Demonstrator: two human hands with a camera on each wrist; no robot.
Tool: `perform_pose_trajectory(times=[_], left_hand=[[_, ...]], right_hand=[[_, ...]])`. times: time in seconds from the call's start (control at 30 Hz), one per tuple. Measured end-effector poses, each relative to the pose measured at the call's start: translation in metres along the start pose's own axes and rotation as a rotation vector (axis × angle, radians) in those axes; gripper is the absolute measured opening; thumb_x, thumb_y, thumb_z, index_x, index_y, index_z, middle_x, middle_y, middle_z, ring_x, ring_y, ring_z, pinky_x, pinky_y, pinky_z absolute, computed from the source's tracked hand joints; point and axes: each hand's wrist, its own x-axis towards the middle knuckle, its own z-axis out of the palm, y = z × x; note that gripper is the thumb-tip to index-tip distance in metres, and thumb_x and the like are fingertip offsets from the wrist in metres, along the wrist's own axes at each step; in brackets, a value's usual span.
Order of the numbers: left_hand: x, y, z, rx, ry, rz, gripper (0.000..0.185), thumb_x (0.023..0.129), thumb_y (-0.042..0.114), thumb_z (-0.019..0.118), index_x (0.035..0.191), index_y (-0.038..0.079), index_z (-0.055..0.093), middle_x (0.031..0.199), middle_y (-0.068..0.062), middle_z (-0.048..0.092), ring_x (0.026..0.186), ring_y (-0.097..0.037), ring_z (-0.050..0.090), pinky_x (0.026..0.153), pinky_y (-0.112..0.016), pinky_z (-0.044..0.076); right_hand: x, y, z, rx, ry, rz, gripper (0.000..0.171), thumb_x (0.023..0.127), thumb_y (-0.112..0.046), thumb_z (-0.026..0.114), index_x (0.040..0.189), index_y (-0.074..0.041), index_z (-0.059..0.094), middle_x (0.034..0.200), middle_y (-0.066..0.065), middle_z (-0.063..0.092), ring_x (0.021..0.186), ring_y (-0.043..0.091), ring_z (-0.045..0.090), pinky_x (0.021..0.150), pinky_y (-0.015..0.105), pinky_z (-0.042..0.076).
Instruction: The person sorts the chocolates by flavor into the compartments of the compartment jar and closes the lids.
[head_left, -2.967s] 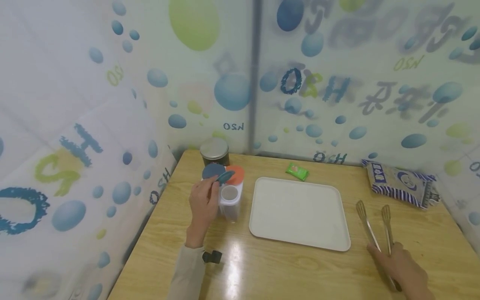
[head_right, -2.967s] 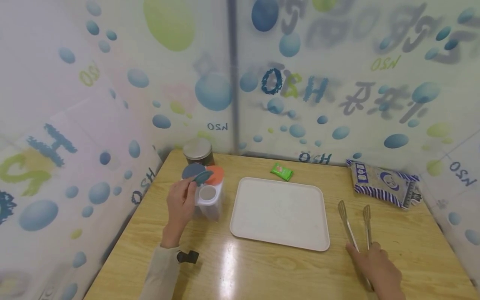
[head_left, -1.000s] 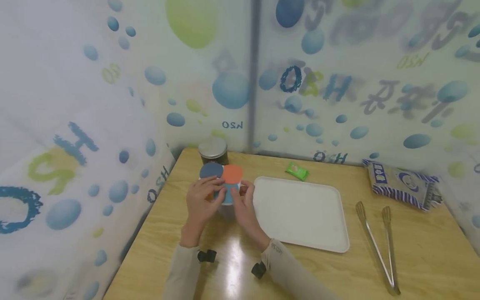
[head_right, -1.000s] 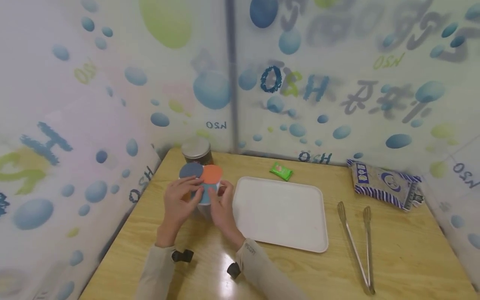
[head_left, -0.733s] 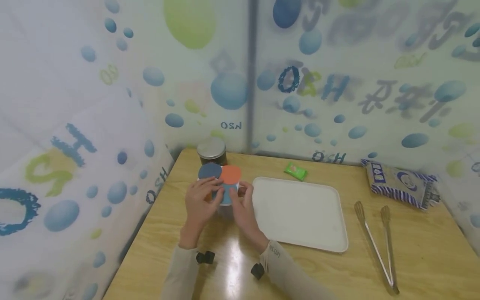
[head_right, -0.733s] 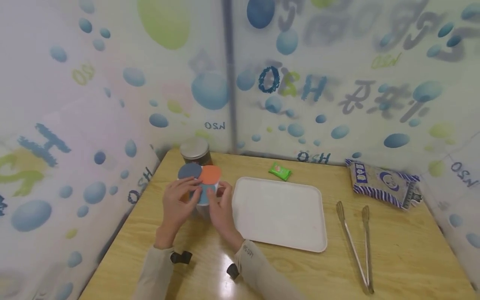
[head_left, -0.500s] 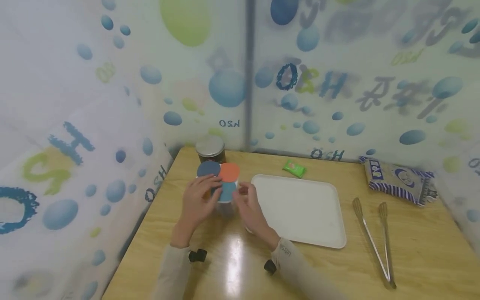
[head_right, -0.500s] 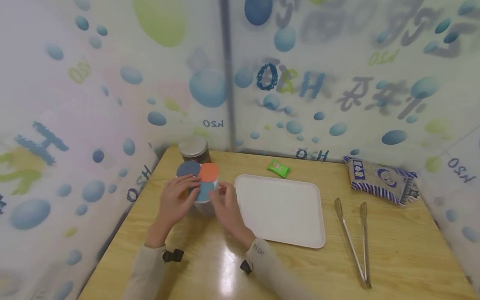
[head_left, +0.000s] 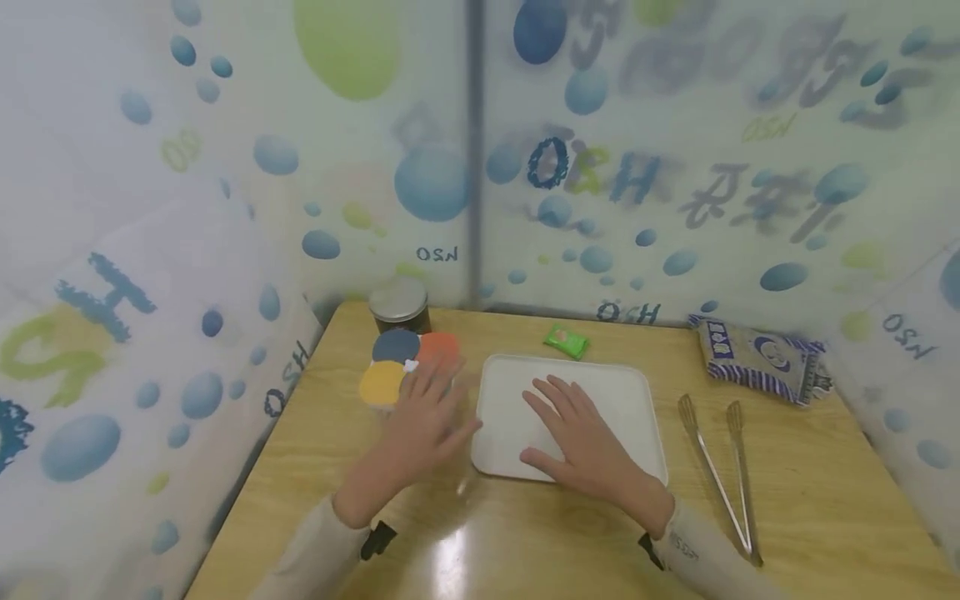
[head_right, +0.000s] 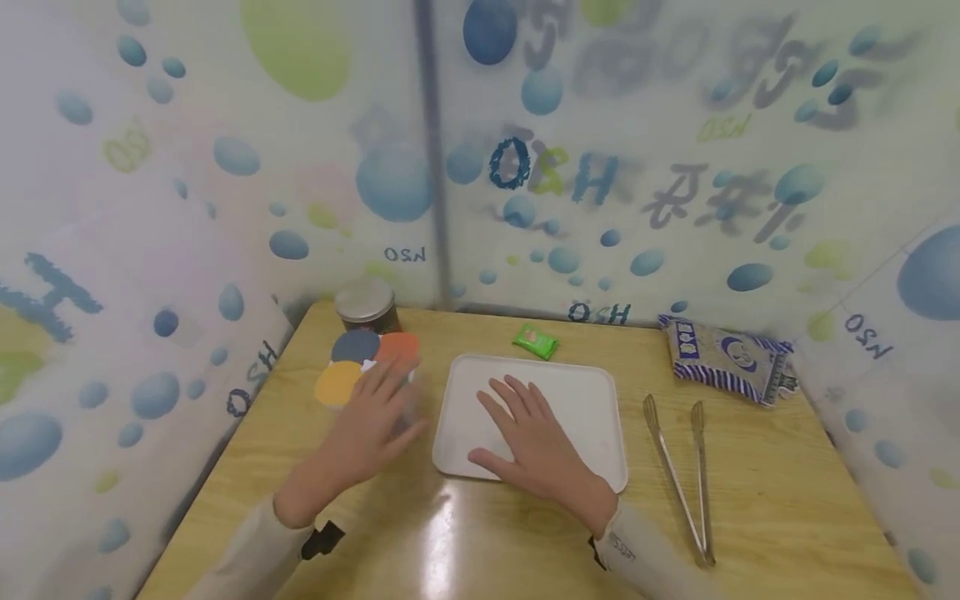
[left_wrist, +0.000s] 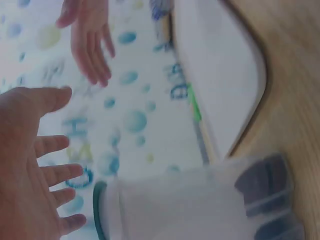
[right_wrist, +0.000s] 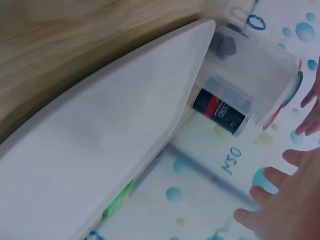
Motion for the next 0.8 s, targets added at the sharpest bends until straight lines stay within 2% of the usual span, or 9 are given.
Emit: perform_pose_trajectory(times=[0.13, 0.2, 0.3, 0.53, 0.7, 0.8], left_hand=[[-0.005, 0.019, 0.007, -0.001, -0.184, 0.056, 0.081, 0.09, 0.058, 0.062, 0.156, 0.021, 0.033, 0.165, -0.012, 0.025, 0.152, -0.037, 0.022, 0.117, -0.062, 0.025], [-0.007, 0.025, 0.01, -0.014, -0.234, 0.085, 0.085, 0.09, 0.065, 0.058, 0.158, 0.026, 0.028, 0.168, -0.008, 0.017, 0.154, -0.035, 0.016, 0.118, -0.064, 0.022], [-0.01, 0.027, 0.013, -0.026, -0.257, 0.098, 0.086, 0.088, 0.071, 0.054, 0.158, 0.03, 0.025, 0.169, -0.004, 0.014, 0.155, -0.033, 0.013, 0.118, -0.066, 0.018], [-0.013, 0.024, 0.014, -0.014, -0.27, 0.052, 0.089, 0.086, 0.074, 0.054, 0.159, 0.035, 0.021, 0.169, -0.002, 0.012, 0.156, -0.03, 0.008, 0.119, -0.067, 0.011], [-0.012, 0.022, 0.015, 0.011, -0.291, 0.033, 0.09, 0.084, 0.075, 0.056, 0.158, 0.035, 0.022, 0.169, -0.001, 0.013, 0.156, -0.029, 0.008, 0.119, -0.067, 0.01], [-0.012, 0.022, 0.015, 0.029, -0.304, 0.039, 0.089, 0.085, 0.077, 0.052, 0.158, 0.034, 0.025, 0.168, -0.001, 0.013, 0.156, -0.028, 0.008, 0.118, -0.067, 0.01]], right_hand=[[-0.027, 0.009, -0.01, -0.08, -0.05, 0.013, 0.08, 0.093, -0.06, 0.055, 0.157, -0.019, 0.03, 0.164, 0.007, 0.027, 0.152, 0.034, 0.021, 0.118, 0.061, 0.018], [-0.037, 0.011, -0.013, -0.113, -0.055, 0.016, 0.083, 0.091, -0.062, 0.057, 0.158, -0.022, 0.028, 0.165, 0.006, 0.025, 0.152, 0.035, 0.02, 0.118, 0.061, 0.017], [-0.046, 0.012, -0.014, -0.134, -0.054, 0.019, 0.086, 0.09, -0.062, 0.059, 0.159, -0.024, 0.025, 0.166, 0.006, 0.024, 0.151, 0.037, 0.022, 0.119, 0.059, 0.015], [-0.05, 0.012, -0.013, -0.129, -0.065, 0.055, 0.085, 0.09, -0.058, 0.061, 0.159, -0.023, 0.025, 0.166, 0.001, 0.024, 0.153, 0.031, 0.02, 0.124, 0.053, 0.006], [-0.046, 0.013, -0.014, -0.151, -0.039, 0.034, 0.082, 0.091, -0.061, 0.058, 0.158, -0.023, 0.028, 0.166, -0.001, 0.024, 0.154, 0.029, 0.019, 0.121, 0.058, 0.012], [-0.044, 0.013, -0.015, -0.163, -0.042, 0.029, 0.082, 0.091, -0.063, 0.055, 0.158, -0.024, 0.028, 0.166, -0.001, 0.023, 0.154, 0.03, 0.018, 0.121, 0.059, 0.011]])
